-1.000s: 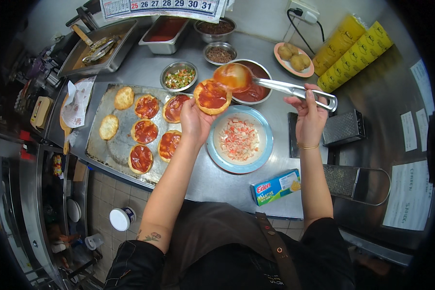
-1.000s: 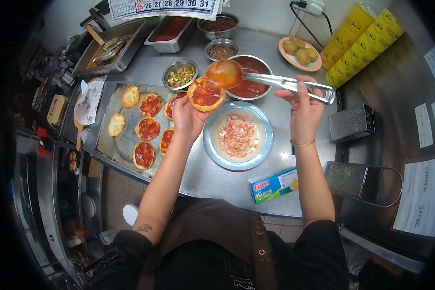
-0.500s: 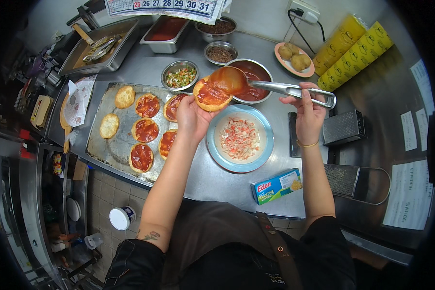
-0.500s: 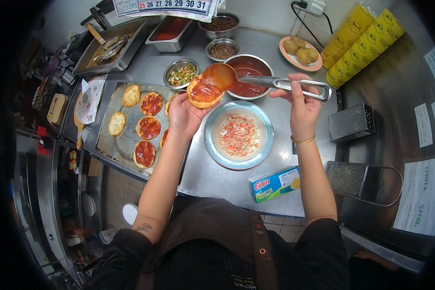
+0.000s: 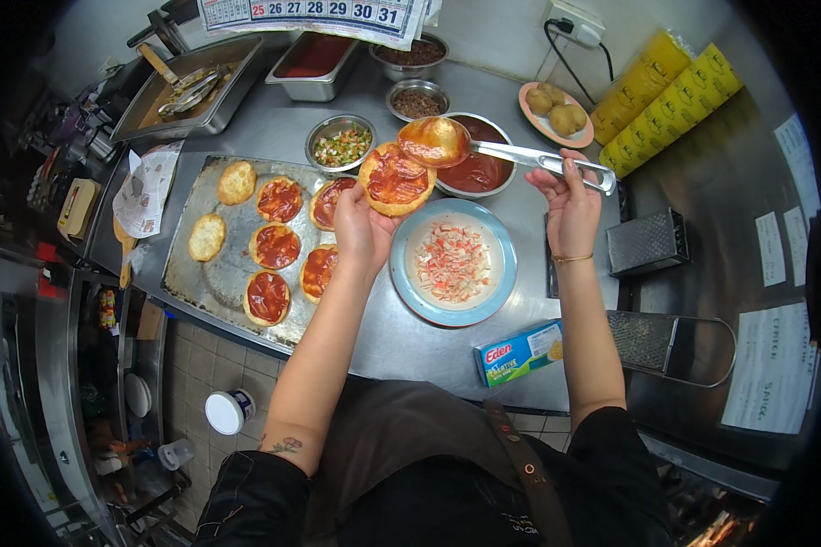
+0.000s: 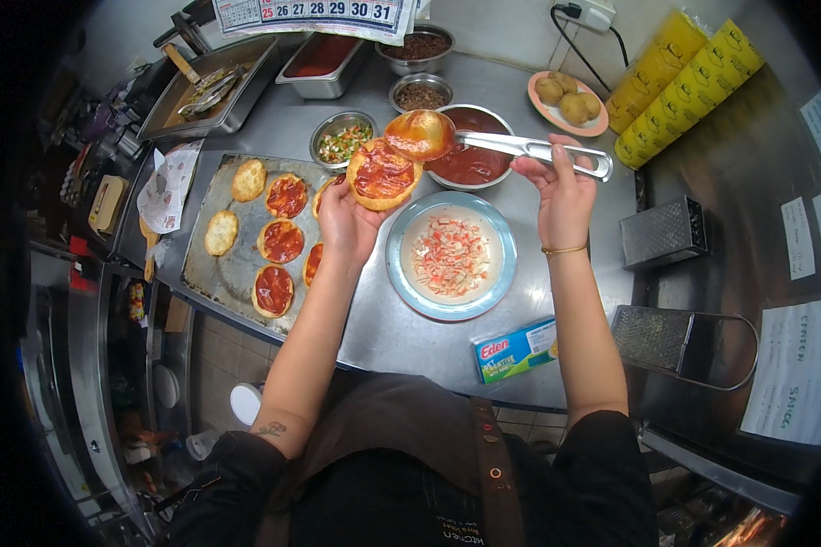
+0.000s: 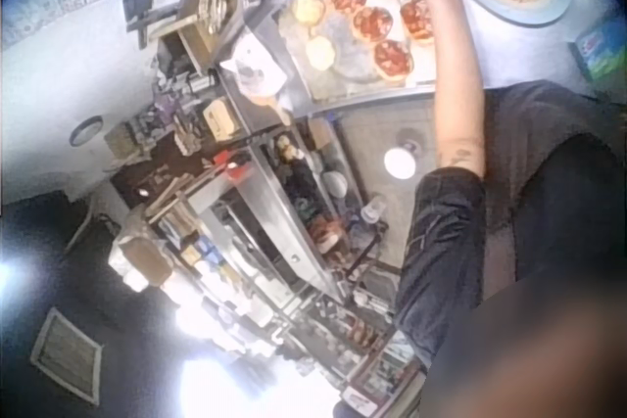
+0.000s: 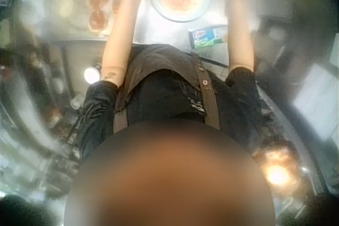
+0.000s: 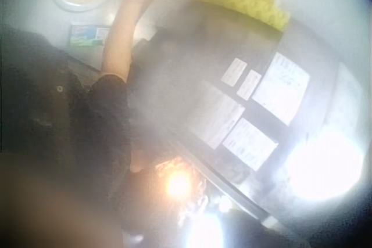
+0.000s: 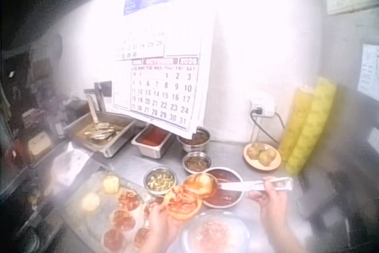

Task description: The person spreads tomato sauce onto small round dough bases using a ladle, then sprinkles chopped vegetables and shredded cheese on top. The prepared items remain on a metal baking tray.

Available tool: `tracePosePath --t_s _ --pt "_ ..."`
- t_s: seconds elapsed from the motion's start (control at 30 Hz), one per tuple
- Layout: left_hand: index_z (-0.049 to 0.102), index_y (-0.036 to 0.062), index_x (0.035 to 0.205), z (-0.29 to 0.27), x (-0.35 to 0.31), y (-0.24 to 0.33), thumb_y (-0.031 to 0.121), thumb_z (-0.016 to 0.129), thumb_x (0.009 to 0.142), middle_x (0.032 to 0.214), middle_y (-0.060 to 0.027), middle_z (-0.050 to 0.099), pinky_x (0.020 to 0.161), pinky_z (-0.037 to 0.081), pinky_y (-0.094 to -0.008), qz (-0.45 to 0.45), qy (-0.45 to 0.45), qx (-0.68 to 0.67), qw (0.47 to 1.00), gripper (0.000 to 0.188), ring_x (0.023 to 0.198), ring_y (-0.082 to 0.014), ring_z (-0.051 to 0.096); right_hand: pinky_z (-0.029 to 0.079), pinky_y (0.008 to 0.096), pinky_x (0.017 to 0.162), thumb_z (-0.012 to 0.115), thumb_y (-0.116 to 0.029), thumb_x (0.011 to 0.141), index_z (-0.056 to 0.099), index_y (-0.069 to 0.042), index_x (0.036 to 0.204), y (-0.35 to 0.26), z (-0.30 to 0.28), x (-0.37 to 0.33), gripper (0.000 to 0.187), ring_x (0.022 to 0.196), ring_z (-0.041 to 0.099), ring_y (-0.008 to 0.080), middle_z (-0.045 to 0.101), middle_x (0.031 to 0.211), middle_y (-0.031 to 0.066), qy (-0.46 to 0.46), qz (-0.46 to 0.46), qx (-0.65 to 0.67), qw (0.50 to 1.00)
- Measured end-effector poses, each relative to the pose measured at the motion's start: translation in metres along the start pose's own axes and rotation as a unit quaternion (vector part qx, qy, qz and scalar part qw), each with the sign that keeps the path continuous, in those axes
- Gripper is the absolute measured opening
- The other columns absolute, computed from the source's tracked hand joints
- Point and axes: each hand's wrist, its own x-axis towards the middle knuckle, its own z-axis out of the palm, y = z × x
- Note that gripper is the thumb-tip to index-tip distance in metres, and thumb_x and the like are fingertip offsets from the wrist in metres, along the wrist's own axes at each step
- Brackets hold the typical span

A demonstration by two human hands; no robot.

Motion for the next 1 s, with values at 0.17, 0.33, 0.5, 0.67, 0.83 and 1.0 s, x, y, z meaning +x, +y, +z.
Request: tracePosePath --t_s 0.17,0.33,0.5,0.67,0.83,1.0 --pt "0.033 -0.0077 0.125 -0.001 -0.003 0.002 0.022 0.021 0.090 0.124 -0.0247 0.046 0.093 0.044 -0.0520 0.010 -0.004 -0.015 1.000 0.048 0.113 -0.0371 0.049 0.055 0.0383 0.073 0.048 -0.014 0.091 0.045 0.000 0.108 0.003 0.007 0.000 0.023 0.072 0.065 0.0229 0.061 0.082 0.0167 0.035 0.027 0.039 0.998" --pt "0.032 -0.0075 0.126 -0.012 -0.009 0.013 0.022 0.022 0.090 0.126 -0.0247 0.044 0.093 0.043 -0.0525 0.024 -0.002 -0.012 1.000 0.047 0.115 -0.0370 0.047 0.055 0.0371 0.072 0.047 -0.015 0.092 0.045 0.000 0.108 0.003 0.014 -0.006 0.023 0.072 0.065 0.0233 0.061 0.080 0.0162 0.040 0.005 0.015 0.999" --pt "0.031 -0.0070 0.127 -0.028 -0.017 0.027 0.021 0.021 0.090 0.127 -0.0242 0.043 0.094 0.043 -0.0530 0.025 0.014 -0.025 0.999 0.048 0.116 -0.0370 0.046 0.054 0.0330 0.070 0.047 -0.015 0.092 0.046 0.000 0.108 0.006 0.044 -0.027 0.022 0.070 0.066 0.0236 0.063 0.078 0.0162 -0.012 0.033 0.029 0.999" --pt "0.031 -0.0071 0.128 -0.049 -0.027 0.055 0.022 0.020 0.090 0.128 -0.0240 0.043 0.094 0.043 -0.0531 0.020 -0.006 -0.018 1.000 0.049 0.117 -0.0364 0.046 0.054 0.0331 0.069 0.048 -0.015 0.092 0.047 0.000 0.108 0.017 0.075 -0.047 0.022 0.068 0.065 0.0217 0.063 0.079 0.0141 0.006 0.017 -0.002 1.000" --pt "0.033 -0.0070 0.126 -0.076 -0.037 0.084 0.023 0.021 0.090 0.125 -0.0230 0.046 0.091 0.045 -0.0524 -0.019 -0.033 -0.012 0.999 0.048 0.115 -0.0348 0.048 0.055 0.0340 0.068 0.047 -0.014 0.092 0.048 -0.001 0.106 0.030 0.120 -0.058 0.019 0.067 0.065 0.0209 0.062 0.083 0.0134 -0.039 0.044 -0.022 0.998" --pt "0.034 -0.0071 0.125 -0.109 -0.044 0.119 0.024 0.021 0.091 0.122 -0.0222 0.049 0.087 0.049 -0.0499 -0.078 -0.039 -0.008 0.996 0.048 0.110 -0.0343 0.052 0.055 0.0340 0.066 0.048 -0.013 0.092 0.049 -0.001 0.104 0.034 0.157 -0.063 0.017 0.068 0.065 0.0213 0.060 0.087 0.0122 -0.043 0.028 -0.065 0.997"
